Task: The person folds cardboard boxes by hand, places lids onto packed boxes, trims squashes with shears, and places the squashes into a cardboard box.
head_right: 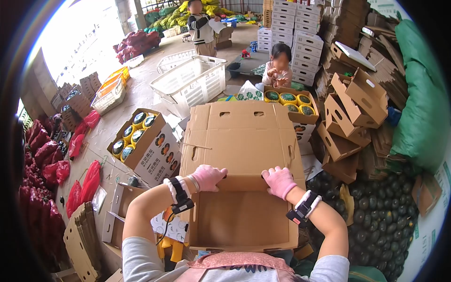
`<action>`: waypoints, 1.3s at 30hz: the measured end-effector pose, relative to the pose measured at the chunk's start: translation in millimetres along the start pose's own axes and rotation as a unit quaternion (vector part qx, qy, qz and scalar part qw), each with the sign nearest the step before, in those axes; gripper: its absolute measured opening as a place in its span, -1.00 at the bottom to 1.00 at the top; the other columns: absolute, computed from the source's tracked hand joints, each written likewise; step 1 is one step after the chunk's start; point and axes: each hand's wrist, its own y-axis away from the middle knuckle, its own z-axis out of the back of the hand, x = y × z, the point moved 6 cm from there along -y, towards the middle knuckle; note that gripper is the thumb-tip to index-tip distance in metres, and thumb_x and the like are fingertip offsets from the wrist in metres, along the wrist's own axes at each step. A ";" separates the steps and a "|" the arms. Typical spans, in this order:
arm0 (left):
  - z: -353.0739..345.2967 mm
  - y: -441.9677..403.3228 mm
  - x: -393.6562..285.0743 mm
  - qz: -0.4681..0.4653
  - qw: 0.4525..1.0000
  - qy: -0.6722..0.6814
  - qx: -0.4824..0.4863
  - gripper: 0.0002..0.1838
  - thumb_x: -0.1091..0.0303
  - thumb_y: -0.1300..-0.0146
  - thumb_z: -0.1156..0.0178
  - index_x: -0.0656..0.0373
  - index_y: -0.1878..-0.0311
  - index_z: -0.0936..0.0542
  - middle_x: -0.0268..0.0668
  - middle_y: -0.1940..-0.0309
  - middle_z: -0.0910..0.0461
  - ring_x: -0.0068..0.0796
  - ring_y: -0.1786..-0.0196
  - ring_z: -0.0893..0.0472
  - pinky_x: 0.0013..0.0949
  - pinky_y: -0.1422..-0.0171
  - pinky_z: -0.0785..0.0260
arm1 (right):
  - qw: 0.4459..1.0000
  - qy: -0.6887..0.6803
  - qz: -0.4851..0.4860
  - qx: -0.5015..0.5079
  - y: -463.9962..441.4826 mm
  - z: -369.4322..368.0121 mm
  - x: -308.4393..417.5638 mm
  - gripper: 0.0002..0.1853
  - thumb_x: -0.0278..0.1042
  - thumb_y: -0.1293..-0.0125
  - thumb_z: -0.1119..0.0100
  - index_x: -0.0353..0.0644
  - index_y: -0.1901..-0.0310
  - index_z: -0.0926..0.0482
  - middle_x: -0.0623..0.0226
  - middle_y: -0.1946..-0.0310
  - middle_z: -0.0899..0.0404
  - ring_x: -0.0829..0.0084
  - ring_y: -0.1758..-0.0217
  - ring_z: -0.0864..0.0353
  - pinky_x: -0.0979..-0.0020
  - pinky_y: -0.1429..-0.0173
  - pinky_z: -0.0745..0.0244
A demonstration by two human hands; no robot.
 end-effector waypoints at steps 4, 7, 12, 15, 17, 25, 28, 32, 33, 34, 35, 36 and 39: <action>4.3 -6.2 -2.6 0.008 1.000 -0.021 -0.022 -0.43 0.16 0.09 -0.38 0.15 0.03 -0.40 -0.18 0.44 -0.61 -0.14 0.30 -0.64 -0.17 0.27 -0.47 | 0.998 -0.015 0.026 -0.046 2.4 -2.5 -4.4 -0.47 0.00 0.06 -0.36 -0.11 0.11 -0.43 0.31 0.24 -0.56 0.32 0.09 -0.55 0.28 0.10 -0.48; 2.1 -11.2 -0.9 0.020 0.999 -0.012 -0.041 -0.46 0.19 0.08 -0.36 0.16 0.04 -0.41 -0.18 0.47 -0.61 -0.15 0.32 -0.64 -0.17 0.31 -0.47 | 0.998 -0.009 0.015 -0.060 1.8 -4.8 -5.9 -0.49 0.01 0.07 -0.38 -0.11 0.17 -0.43 0.30 0.27 -0.56 0.32 0.11 -0.56 0.28 0.12 -0.48; -2.8 -30.3 -3.2 0.008 0.990 -0.062 -0.128 -0.70 0.32 -0.12 -0.15 0.17 0.07 -0.44 -0.20 0.51 -0.61 -0.17 0.42 -0.64 -0.16 0.43 -0.43 | 0.988 0.064 0.019 -0.141 -7.4 -21.2 -13.2 -0.55 -0.03 0.04 -0.36 -0.11 0.22 -0.42 0.33 0.38 -0.57 0.34 0.23 -0.60 0.35 0.24 -0.51; -1.4 -44.7 -2.0 0.041 0.985 -0.034 -0.163 -0.74 0.32 -0.20 -0.09 0.13 0.05 -0.47 -0.25 0.53 -0.60 -0.16 0.44 -0.64 -0.17 0.46 -0.42 | 0.990 0.058 -0.008 -0.131 -7.3 -16.4 -15.7 -0.53 -0.05 0.02 -0.36 -0.14 0.18 -0.43 0.31 0.36 -0.56 0.33 0.20 -0.60 0.31 0.21 -0.53; 0.4 -47.8 -3.2 0.050 0.986 -0.010 -0.158 -0.68 0.24 -0.19 -0.13 0.08 0.00 -0.47 -0.26 0.48 -0.60 -0.15 0.37 -0.63 -0.16 0.39 -0.43 | 0.991 0.050 -0.013 -0.123 -5.5 -16.6 -17.9 -0.48 -0.06 0.02 -0.36 -0.18 0.10 -0.43 0.27 0.31 -0.57 0.29 0.16 -0.59 0.30 0.15 -0.53; 26.1 133.4 52.5 0.051 0.870 0.254 -0.419 -0.36 0.06 -0.01 -0.34 0.02 -0.18 -0.40 -0.15 0.00 -0.48 -0.14 -0.09 -0.46 -0.18 -0.16 -0.36 | 0.998 0.047 -0.028 -0.025 14.0 -5.8 -57.7 -0.45 -0.35 0.05 -0.36 -0.14 -0.02 -0.36 0.19 0.20 -0.51 0.19 0.10 -0.55 0.23 0.11 -0.52; -71.9 215.3 122.8 0.245 0.785 0.299 -0.485 -0.41 0.11 -0.10 -0.29 0.11 -0.18 -0.40 -0.06 -0.02 -0.47 -0.14 -0.13 -0.45 -0.22 -0.23 -0.31 | 0.993 0.031 -0.070 -0.088 8.5 -13.7 -100.6 -0.36 -0.36 0.09 -0.38 -0.12 -0.09 -0.34 0.21 0.16 -0.48 0.18 0.00 -0.48 0.20 0.02 -0.45; -234.8 307.1 147.4 0.681 0.670 0.294 -0.008 -0.40 -0.08 -0.10 -0.21 -0.20 -0.23 -0.42 -0.10 -0.23 -0.33 -0.15 -0.34 -0.25 0.05 -0.34 -0.11 | 0.993 -0.007 -0.037 -0.107 5.1 12.4 -87.9 -0.26 -0.37 0.12 -0.40 -0.05 -0.17 -0.30 0.21 -0.01 -0.39 0.13 -0.12 -0.39 0.16 -0.10 -0.38; -258.7 323.4 142.8 0.695 0.651 0.305 0.033 -0.43 -0.06 -0.11 -0.20 -0.23 -0.23 -0.43 -0.12 -0.26 -0.31 -0.15 -0.37 -0.20 0.07 -0.36 -0.06 | 0.993 -0.018 -0.022 -0.113 4.0 14.6 -85.0 -0.24 -0.38 0.13 -0.40 -0.04 -0.19 -0.28 0.21 -0.05 -0.36 0.12 -0.15 -0.36 0.15 -0.13 -0.36; -281.0 337.4 138.4 0.706 0.631 0.313 0.073 -0.45 -0.05 -0.11 -0.20 -0.26 -0.22 -0.44 -0.13 -0.28 -0.28 -0.15 -0.39 -0.16 0.08 -0.39 0.00 | 0.992 -0.029 -0.008 -0.119 2.5 17.1 -82.6 -0.22 -0.38 0.14 -0.41 -0.02 -0.20 -0.27 0.21 -0.09 -0.34 0.11 -0.18 -0.34 0.15 -0.16 -0.35; -303.3 348.1 134.6 0.717 0.614 0.318 0.091 -0.47 -0.03 -0.12 -0.19 -0.29 -0.21 -0.45 -0.16 -0.32 -0.23 -0.14 -0.42 -0.12 0.09 -0.41 0.04 | 0.994 -0.019 0.003 -0.109 1.9 18.8 -77.3 -0.19 -0.39 0.12 -0.38 -0.03 -0.24 -0.22 0.17 -0.10 -0.34 0.09 -0.18 -0.34 0.16 -0.17 -0.35; -325.0 357.0 131.2 0.726 0.598 0.322 0.109 -0.49 -0.01 -0.12 -0.19 -0.33 -0.20 -0.46 -0.19 -0.36 -0.18 -0.14 -0.44 -0.08 0.10 -0.43 0.07 | 0.994 -0.037 0.009 -0.102 0.0 18.1 -73.3 -0.22 -0.40 0.09 -0.36 -0.03 -0.23 -0.21 0.14 -0.08 -0.36 0.05 -0.15 -0.37 0.14 -0.15 -0.36; -376.6 369.6 115.4 0.727 0.549 0.389 0.137 -0.40 0.03 -0.11 -0.20 -0.23 -0.27 -0.39 -0.25 -0.47 0.06 -0.16 -0.49 0.03 0.09 -0.45 0.11 | 0.993 -0.089 -0.009 -0.079 -5.2 11.7 -65.3 -0.30 -0.40 0.00 -0.29 -0.05 -0.21 -0.20 0.05 -0.02 -0.44 -0.06 -0.06 -0.44 0.10 -0.08 -0.40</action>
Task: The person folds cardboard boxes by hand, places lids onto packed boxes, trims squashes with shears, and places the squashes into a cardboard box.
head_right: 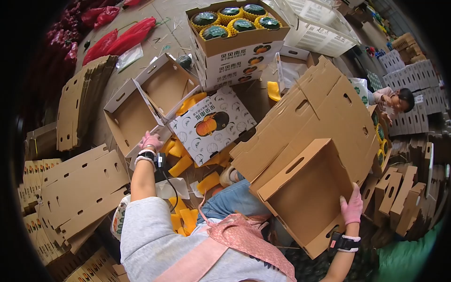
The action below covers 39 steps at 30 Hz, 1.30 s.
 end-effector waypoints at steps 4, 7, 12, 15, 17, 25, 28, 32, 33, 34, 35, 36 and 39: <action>-2.0 -1.2 -2.2 -0.002 0.999 -0.051 -0.013 -0.28 0.03 -0.10 -0.20 -0.01 -0.35 -0.29 -0.30 -0.49 0.11 -0.22 -0.51 0.08 0.09 -0.48 0.17 | 0.998 -0.043 -0.044 -0.013 -7.3 -11.7 -0.3 -0.43 -0.42 -0.10 -0.21 -0.07 -0.15 -0.22 -0.03 0.06 -0.52 -0.14 0.04 -0.50 0.05 -0.02 -0.42; 5.6 -12.4 -9.0 -0.015 0.996 -0.090 0.013 -0.29 -0.03 -0.13 -0.17 0.02 -0.34 -0.31 -0.29 -0.43 -0.05 -0.30 -0.49 0.00 0.11 -0.49 0.20 | 0.995 -0.071 -0.059 -0.034 -7.2 -24.3 -10.2 -0.45 -0.43 -0.10 -0.21 -0.06 -0.13 -0.23 -0.02 0.05 -0.52 -0.11 0.03 -0.50 0.06 -0.02 -0.41; 58.4 -13.0 12.7 -0.038 0.991 -0.034 -0.121 -0.48 -0.02 -0.22 -0.13 0.01 -0.20 -0.45 -0.24 -0.23 -0.35 -0.32 -0.32 -0.32 0.09 -0.44 0.08 | 0.996 -0.036 -0.068 -0.051 -0.8 -22.2 -8.4 -0.41 -0.41 -0.10 -0.22 -0.05 -0.18 -0.22 0.01 0.02 -0.51 -0.10 0.03 -0.48 0.06 -0.04 -0.36; 131.2 -19.7 80.3 -0.145 0.881 0.304 -0.331 -0.68 0.17 -0.27 -0.15 0.14 0.00 -0.50 -0.14 0.02 -0.51 -0.20 -0.03 -0.52 -0.16 -0.16 -0.31 | 0.995 -0.050 -0.047 -0.068 -0.4 -30.3 -14.5 -0.41 -0.41 -0.09 -0.23 -0.06 -0.18 -0.22 0.00 0.04 -0.51 -0.10 0.03 -0.48 0.05 -0.03 -0.36; 180.6 2.6 134.3 -0.157 0.650 0.495 -0.556 -0.69 0.22 -0.32 -0.10 0.26 0.04 -0.43 -0.04 0.17 -0.51 -0.21 0.15 -0.51 -0.28 0.03 -0.36 | 0.994 -0.058 -0.044 -0.082 -1.8 -35.9 -17.8 -0.41 -0.42 -0.09 -0.23 -0.06 -0.17 -0.22 0.00 0.04 -0.51 -0.10 0.03 -0.48 0.05 -0.03 -0.36; 191.9 83.5 180.5 -0.234 0.333 0.826 -0.389 -0.64 0.25 -0.36 0.07 0.29 -0.10 -0.35 -0.11 0.09 -0.52 -0.22 0.12 -0.58 -0.21 0.03 -0.47 | 0.993 -0.064 -0.007 -0.101 -3.3 -35.0 -17.5 -0.47 -0.47 -0.11 -0.17 -0.16 -0.13 -0.25 -0.03 0.03 -0.50 -0.11 0.04 -0.49 0.08 -0.02 -0.38; 186.4 81.9 151.1 -0.308 0.309 0.847 -0.302 -0.56 0.22 -0.36 0.13 0.24 -0.22 -0.33 -0.16 -0.09 -0.48 -0.17 -0.01 -0.54 -0.18 -0.07 -0.44 | 0.998 -0.006 0.004 -0.061 -9.0 -55.6 -55.3 -0.47 -0.51 -0.12 -0.14 -0.13 -0.16 -0.26 0.01 -0.05 -0.46 -0.04 -0.06 -0.44 0.08 -0.04 -0.35; 185.8 71.2 92.8 -0.368 0.302 0.871 -0.120 -0.45 0.02 -0.37 0.23 0.17 -0.27 -0.34 -0.22 -0.23 -0.38 -0.14 -0.23 -0.38 -0.15 -0.28 -0.26 | 0.981 0.105 -0.084 0.137 -25.0 11.7 -23.4 -0.37 -0.43 -0.03 -0.24 -0.02 -0.19 -0.27 0.16 0.01 -0.38 0.08 -0.12 -0.36 0.08 -0.14 -0.30; 184.7 70.4 80.2 -0.380 0.314 0.865 -0.090 -0.45 0.02 -0.37 0.23 0.17 -0.27 -0.34 -0.21 -0.23 -0.38 -0.14 -0.22 -0.38 -0.15 -0.28 -0.26 | 0.985 0.086 -0.079 0.130 -34.9 37.1 -8.3 -0.34 -0.37 -0.01 -0.27 -0.01 -0.20 -0.25 0.16 -0.08 -0.32 0.08 -0.19 -0.31 0.07 -0.18 -0.29; 181.9 72.5 59.4 -0.394 0.313 0.863 -0.048 -0.45 0.01 -0.37 0.23 0.17 -0.27 -0.34 -0.21 -0.23 -0.38 -0.14 -0.22 -0.39 -0.16 -0.28 -0.26 | 0.999 0.035 0.024 0.024 -48.2 52.5 -2.2 -0.33 -0.34 -0.01 -0.28 -0.03 -0.21 -0.24 0.10 -0.08 -0.34 0.05 -0.17 -0.33 0.08 -0.18 -0.30; 176.5 76.2 37.7 -0.407 0.310 0.859 -0.004 -0.45 0.01 -0.37 0.22 0.17 -0.27 -0.34 -0.21 -0.23 -0.38 -0.14 -0.22 -0.39 -0.16 -0.28 -0.26 | 0.997 -0.036 0.063 -0.012 -68.7 80.5 25.1 -0.32 -0.33 -0.03 -0.26 -0.06 -0.23 -0.22 0.05 -0.09 -0.35 -0.01 -0.13 -0.37 0.08 -0.16 -0.33; 168.3 79.9 12.8 -0.418 0.302 0.856 0.045 -0.45 0.01 -0.37 0.22 0.17 -0.27 -0.34 -0.21 -0.23 -0.38 -0.14 -0.22 -0.39 -0.16 -0.28 -0.27 | 0.976 -0.140 0.150 -0.069 -83.3 108.7 60.1 -0.31 -0.20 -0.10 -0.24 -0.08 -0.26 -0.18 0.05 -0.10 -0.37 0.01 -0.11 -0.43 0.11 -0.11 -0.39; 137.5 105.0 -73.9 -0.453 0.250 0.830 0.208 -0.44 0.00 -0.36 0.21 0.17 -0.27 -0.34 -0.20 -0.22 -0.38 -0.14 -0.21 -0.40 -0.17 -0.28 -0.27 | 0.867 -0.481 0.129 0.005 -114.7 131.0 128.8 -0.29 0.05 -0.21 -0.13 -0.04 -0.32 -0.13 0.09 -0.16 -0.34 0.13 -0.16 -0.43 0.13 -0.10 -0.43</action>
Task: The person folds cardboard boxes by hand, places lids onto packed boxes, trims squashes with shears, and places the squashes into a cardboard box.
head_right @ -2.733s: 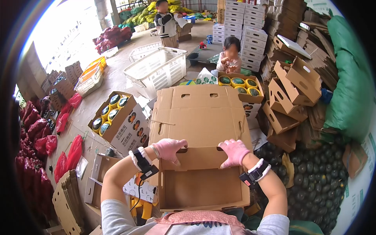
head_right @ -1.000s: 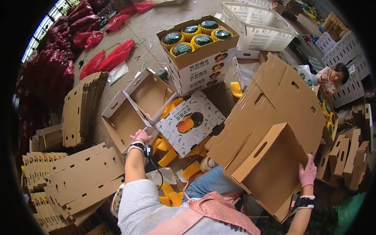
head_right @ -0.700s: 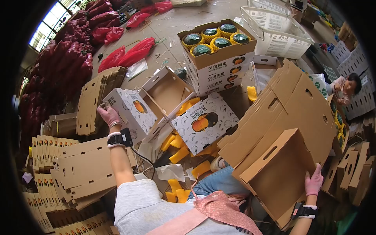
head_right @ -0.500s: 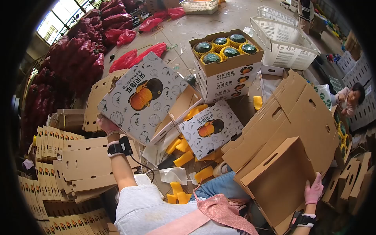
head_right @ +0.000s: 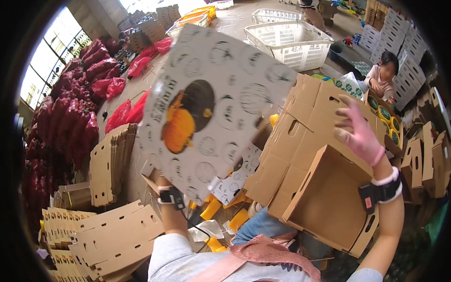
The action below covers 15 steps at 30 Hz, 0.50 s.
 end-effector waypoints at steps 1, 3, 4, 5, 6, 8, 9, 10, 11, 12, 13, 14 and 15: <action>-11.8 -5.2 30.5 0.031 0.998 0.042 0.033 -0.44 0.00 -0.36 0.21 0.17 -0.27 -0.34 -0.20 -0.22 -0.38 -0.14 -0.21 -0.40 -0.17 -0.28 -0.27 | 0.990 -0.136 -0.037 -0.008 -13.2 -17.6 -2.5 -0.27 0.11 -0.22 -0.11 -0.03 -0.33 -0.12 0.10 -0.17 -0.34 0.16 -0.17 -0.42 0.13 -0.10 -0.44; -34.9 -16.1 90.6 0.089 0.984 0.126 0.089 -0.44 -0.01 -0.35 0.20 0.17 -0.27 -0.34 -0.20 -0.22 -0.38 -0.14 -0.21 -0.40 -0.18 -0.28 -0.27 | 0.938 -0.341 -0.058 0.002 -31.0 -41.3 -8.8 -0.25 0.16 -0.24 -0.08 -0.06 -0.35 -0.11 0.14 -0.21 -0.31 0.22 -0.18 -0.40 0.16 -0.14 -0.41; -44.4 -24.1 114.0 0.105 0.978 0.155 0.097 -0.44 -0.01 -0.35 0.20 0.17 -0.27 -0.34 -0.19 -0.22 -0.39 -0.14 -0.21 -0.40 -0.18 -0.28 -0.27 | 0.912 -0.408 -0.042 0.019 -38.3 -46.9 -10.1 -0.24 0.16 -0.25 -0.07 -0.11 -0.35 -0.11 0.17 -0.24 -0.29 0.25 -0.19 -0.39 0.19 -0.19 -0.38; -51.1 -32.7 131.5 0.113 0.977 0.162 0.080 -0.43 -0.01 -0.35 0.19 0.17 -0.27 -0.34 -0.19 -0.22 -0.39 -0.14 -0.21 -0.41 -0.18 -0.28 -0.27 | 0.881 -0.470 -0.027 0.039 -45.4 -47.2 -8.9 -0.23 0.16 -0.26 -0.07 -0.16 -0.35 -0.11 0.21 -0.26 -0.26 0.28 -0.20 -0.38 0.22 -0.24 -0.34; -55.0 -42.5 144.2 0.112 0.979 0.163 0.054 -0.43 -0.02 -0.35 0.19 0.17 -0.27 -0.34 -0.19 -0.22 -0.39 -0.14 -0.20 -0.41 -0.19 -0.28 -0.28 | 0.872 -0.489 0.008 0.025 -50.4 -38.0 -7.4 -0.24 0.14 -0.27 -0.06 -0.17 -0.34 -0.12 0.22 -0.25 -0.28 0.29 -0.21 -0.38 0.23 -0.25 -0.33; -59.7 -59.0 157.5 0.124 0.985 0.113 -0.044 -0.41 -0.07 -0.33 0.19 0.15 -0.25 -0.35 -0.19 -0.20 -0.41 -0.15 -0.18 -0.43 -0.16 -0.29 -0.27 | 0.846 -0.528 0.074 -0.007 -52.8 -11.0 -12.6 -0.27 0.11 -0.29 -0.05 -0.19 -0.33 -0.14 0.23 -0.23 -0.31 0.31 -0.23 -0.37 0.25 -0.27 -0.31; -71.2 -66.8 156.3 0.105 0.987 0.117 -0.018 -0.45 -0.03 -0.34 0.18 0.14 -0.23 -0.37 -0.20 -0.17 -0.42 -0.18 -0.17 -0.44 -0.18 -0.28 -0.28 | 0.866 -0.496 0.059 -0.030 -55.4 6.8 -27.1 -0.31 0.07 -0.30 -0.04 -0.20 -0.32 -0.16 0.24 -0.21 -0.33 0.32 -0.24 -0.37 0.27 -0.29 -0.28; -83.7 -73.9 155.1 0.088 0.989 0.121 0.007 -0.49 0.00 -0.35 0.17 0.14 -0.21 -0.38 -0.22 -0.14 -0.44 -0.21 -0.16 -0.44 -0.19 -0.26 -0.29 | 0.884 -0.463 0.044 -0.055 -56.8 21.3 -36.1 -0.34 0.03 -0.31 -0.03 -0.21 -0.31 -0.19 0.25 -0.19 -0.36 0.33 -0.25 -0.37 0.28 -0.30 -0.26; -94.5 -81.9 151.0 0.056 0.994 0.086 0.028 -0.52 0.04 -0.36 0.16 0.14 -0.19 -0.39 -0.23 -0.11 -0.46 -0.24 -0.14 -0.45 -0.22 -0.25 -0.30 | 0.863 -0.504 0.020 -0.028 -55.4 24.0 -24.8 -0.42 -0.06 -0.34 0.00 -0.23 -0.28 -0.24 0.25 -0.18 -0.39 0.37 -0.25 -0.37 0.32 -0.31 -0.25; -105.4 -89.8 146.7 0.023 0.997 0.052 0.045 -0.56 0.08 -0.37 0.14 0.14 -0.17 -0.40 -0.25 -0.08 -0.47 -0.28 -0.12 -0.46 -0.24 -0.23 -0.32 | 0.864 -0.503 0.015 -0.005 -51.5 28.2 -16.5 -0.43 -0.08 -0.35 0.02 -0.23 -0.28 -0.24 0.24 -0.18 -0.39 0.38 -0.26 -0.36 0.33 -0.31 -0.25; -116.0 -98.0 140.3 -0.026 0.998 -0.022 0.056 -0.60 0.13 -0.37 0.12 0.14 -0.14 -0.41 -0.27 -0.04 -0.48 -0.32 -0.10 -0.47 -0.27 -0.21 -0.33 | 0.864 -0.502 0.010 0.017 -46.9 34.0 -11.8 -0.45 -0.10 -0.36 0.04 -0.24 -0.28 -0.24 0.24 -0.19 -0.38 0.39 -0.26 -0.36 0.33 -0.32 -0.25; -128.9 -107.4 133.2 -0.074 0.990 -0.095 0.068 -0.64 0.17 -0.38 0.10 0.14 -0.12 -0.42 -0.29 0.00 -0.50 -0.36 -0.08 -0.48 -0.30 -0.20 -0.34 | 0.864 -0.501 0.005 0.039 -43.1 39.5 -13.7 -0.46 -0.12 -0.37 0.05 -0.25 -0.28 -0.24 0.24 -0.19 -0.38 0.40 -0.26 -0.36 0.34 -0.32 -0.25; -134.0 -123.0 130.7 0.021 0.969 -0.238 0.068 -0.57 0.26 -0.34 -0.01 0.13 -0.25 -0.32 -0.29 -0.04 -0.48 -0.44 -0.07 -0.50 -0.37 -0.12 -0.40 | 0.865 -0.500 0.014 -0.032 -38.2 62.1 -36.4 -0.47 -0.11 -0.38 0.08 -0.25 -0.28 -0.25 0.24 -0.21 -0.37 0.38 -0.28 -0.34 0.32 -0.33 -0.24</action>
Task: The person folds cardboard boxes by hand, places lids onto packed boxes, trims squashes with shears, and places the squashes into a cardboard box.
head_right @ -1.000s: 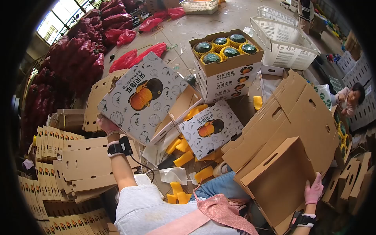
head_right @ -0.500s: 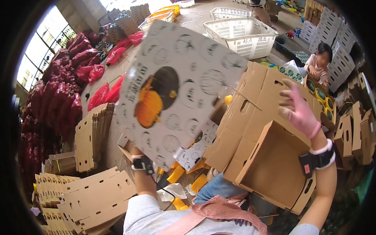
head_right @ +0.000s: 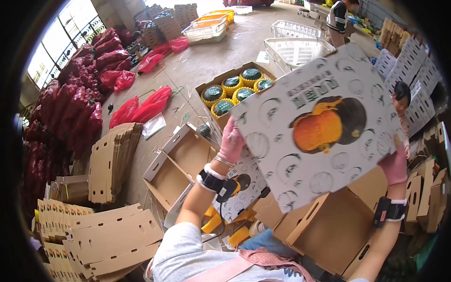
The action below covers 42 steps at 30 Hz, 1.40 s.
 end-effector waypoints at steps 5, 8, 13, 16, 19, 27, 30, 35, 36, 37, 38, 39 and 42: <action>39.6 -102.4 -34.6 -0.138 0.519 -0.843 0.029 -0.28 -0.18 -0.36 0.24 0.14 -0.41 -0.11 -0.14 -0.43 -0.08 -0.22 -0.48 -0.05 0.02 -0.49 0.21 | 0.958 -0.070 0.130 -0.247 46.2 106.2 29.4 -0.44 -0.06 -0.34 0.03 -0.19 -0.29 -0.28 0.24 -0.26 -0.34 0.26 -0.32 -0.30 0.19 -0.34 -0.24; 93.1 -160.2 -39.1 0.047 0.523 -0.851 0.008 -0.14 -0.35 -0.29 0.39 0.14 -0.45 -0.01 -0.21 -0.49 0.15 -0.29 -0.54 0.21 0.14 -0.49 0.50 | 0.925 -0.084 0.183 -0.323 64.7 105.6 45.5 -0.38 0.00 -0.31 -0.01 -0.13 -0.32 -0.24 0.27 -0.30 -0.28 0.23 -0.33 -0.28 0.12 -0.34 -0.22; 142.4 -191.5 -28.4 0.141 0.459 -0.877 -0.010 -0.09 -0.40 -0.25 0.39 0.12 -0.45 0.00 -0.17 -0.49 0.14 -0.25 -0.53 0.15 0.13 -0.49 0.50 | 0.861 -0.114 0.241 -0.433 58.2 98.2 60.2 -0.35 -0.01 -0.26 -0.12 -0.20 -0.28 -0.25 0.12 -0.29 -0.25 0.13 -0.33 -0.25 0.04 -0.37 -0.23; 154.8 -180.9 -27.8 0.202 0.441 -0.873 -0.051 -0.04 -0.45 -0.21 0.37 0.11 -0.47 0.08 -0.08 -0.48 0.17 -0.22 -0.53 0.15 0.11 -0.49 0.47 | 0.899 -0.082 0.240 -0.356 11.0 123.1 66.1 -0.29 0.00 -0.17 -0.22 -0.36 -0.20 -0.27 0.01 -0.17 -0.32 0.06 -0.21 -0.33 0.00 -0.28 -0.35; 161.2 -181.7 -26.7 0.198 0.445 -0.871 -0.061 -0.01 -0.46 -0.20 0.38 0.19 -0.46 0.09 -0.11 -0.48 0.15 -0.18 -0.53 0.14 0.13 -0.49 0.47 | 0.935 -0.062 0.217 -0.273 -77.4 92.9 61.6 -0.39 -0.02 -0.14 -0.25 -0.39 -0.05 -0.39 0.02 0.02 -0.41 0.14 0.01 -0.42 0.05 -0.15 -0.43; 123.7 -152.1 -48.4 0.172 0.386 -0.906 -0.024 -0.08 -0.42 -0.25 0.52 0.17 -0.44 -0.03 -0.13 -0.47 0.06 -0.18 -0.53 0.20 0.23 -0.45 0.55 | 0.984 -0.005 0.047 -0.171 -224.3 -34.2 6.7 -0.39 0.16 -0.25 0.00 -0.23 -0.12 -0.41 0.08 0.03 -0.53 0.06 0.04 -0.56 0.01 -0.07 -0.51; 99.7 -119.5 -15.4 0.042 0.420 -0.900 0.111 -0.14 -0.33 -0.31 0.39 0.18 -0.45 0.02 -0.14 -0.47 0.07 -0.22 -0.52 0.13 0.18 -0.47 0.52 | 0.981 -0.083 0.011 -0.173 -260.1 -47.7 -44.1 -0.40 0.10 -0.24 -0.01 -0.21 -0.15 -0.37 0.10 -0.04 -0.48 0.08 -0.05 -0.49 -0.05 -0.14 -0.41; 140.3 -127.5 -39.6 0.223 0.684 -0.667 0.196 -0.31 -0.18 -0.32 0.14 0.14 -0.34 -0.25 -0.13 -0.20 -0.39 -0.38 -0.05 -0.55 0.00 -0.25 -0.25 | 0.971 -0.149 -0.054 -0.178 -307.6 -52.5 -156.0 -0.31 0.29 -0.20 0.11 -0.08 -0.20 -0.29 0.10 -0.09 -0.41 0.01 -0.09 -0.47 -0.15 -0.13 -0.41; 171.9 -149.5 -53.8 0.118 0.789 -0.581 0.163 -0.28 -0.23 -0.30 0.13 0.09 -0.36 -0.23 -0.16 -0.12 -0.44 -0.42 0.06 -0.56 -0.07 -0.14 -0.33 | 0.979 -0.120 -0.050 -0.159 -301.7 -67.6 -166.0 -0.32 0.31 -0.19 0.12 -0.04 -0.19 -0.30 0.12 -0.07 -0.43 0.03 -0.10 -0.46 -0.16 -0.09 -0.43; 195.3 -169.5 -66.2 0.010 0.869 -0.477 0.128 -0.26 -0.27 -0.28 0.11 0.03 -0.38 -0.20 -0.18 -0.04 -0.48 -0.45 0.17 -0.58 -0.15 -0.02 -0.42 | 0.979 -0.121 -0.065 -0.151 -305.1 -67.4 -184.2 -0.31 0.33 -0.19 0.12 -0.02 -0.20 -0.31 0.13 -0.03 -0.47 0.06 -0.06 -0.49 -0.12 -0.05 -0.46; 190.4 -172.1 -85.7 0.063 0.928 -0.366 0.019 -0.20 -0.32 -0.24 0.10 -0.03 -0.42 -0.12 -0.14 -0.09 -0.43 -0.35 0.13 -0.58 -0.12 -0.04 -0.42 | 0.980 -0.119 -0.077 -0.140 -312.9 -61.3 -205.8 -0.31 0.33 -0.19 0.12 -0.03 -0.19 -0.31 0.13 -0.01 -0.48 0.08 -0.02 -0.51 -0.10 -0.03 -0.47; 182.0 -167.9 -103.4 0.116 0.958 -0.245 -0.091 -0.13 -0.38 -0.20 0.09 -0.09 -0.45 -0.03 -0.09 -0.14 -0.38 -0.25 0.09 -0.57 -0.09 -0.05 -0.41 | 0.981 -0.117 -0.090 -0.129 -319.5 -55.8 -224.6 -0.30 0.34 -0.19 0.12 -0.04 -0.19 -0.31 0.14 0.02 -0.50 0.09 0.01 -0.54 -0.08 -0.02 -0.49; 167.5 -182.8 -115.4 0.118 0.981 -0.118 -0.097 0.01 -0.46 -0.11 0.06 -0.13 -0.48 0.19 -0.06 -0.41 -0.01 0.07 -0.28 -0.30 0.12 -0.27 -0.20 | 0.976 -0.035 -0.158 -0.147 -331.5 -52.0 -268.6 -0.31 0.31 -0.21 0.11 -0.12 -0.15 -0.32 0.13 0.07 -0.52 0.13 0.08 -0.57 -0.06 0.01 -0.52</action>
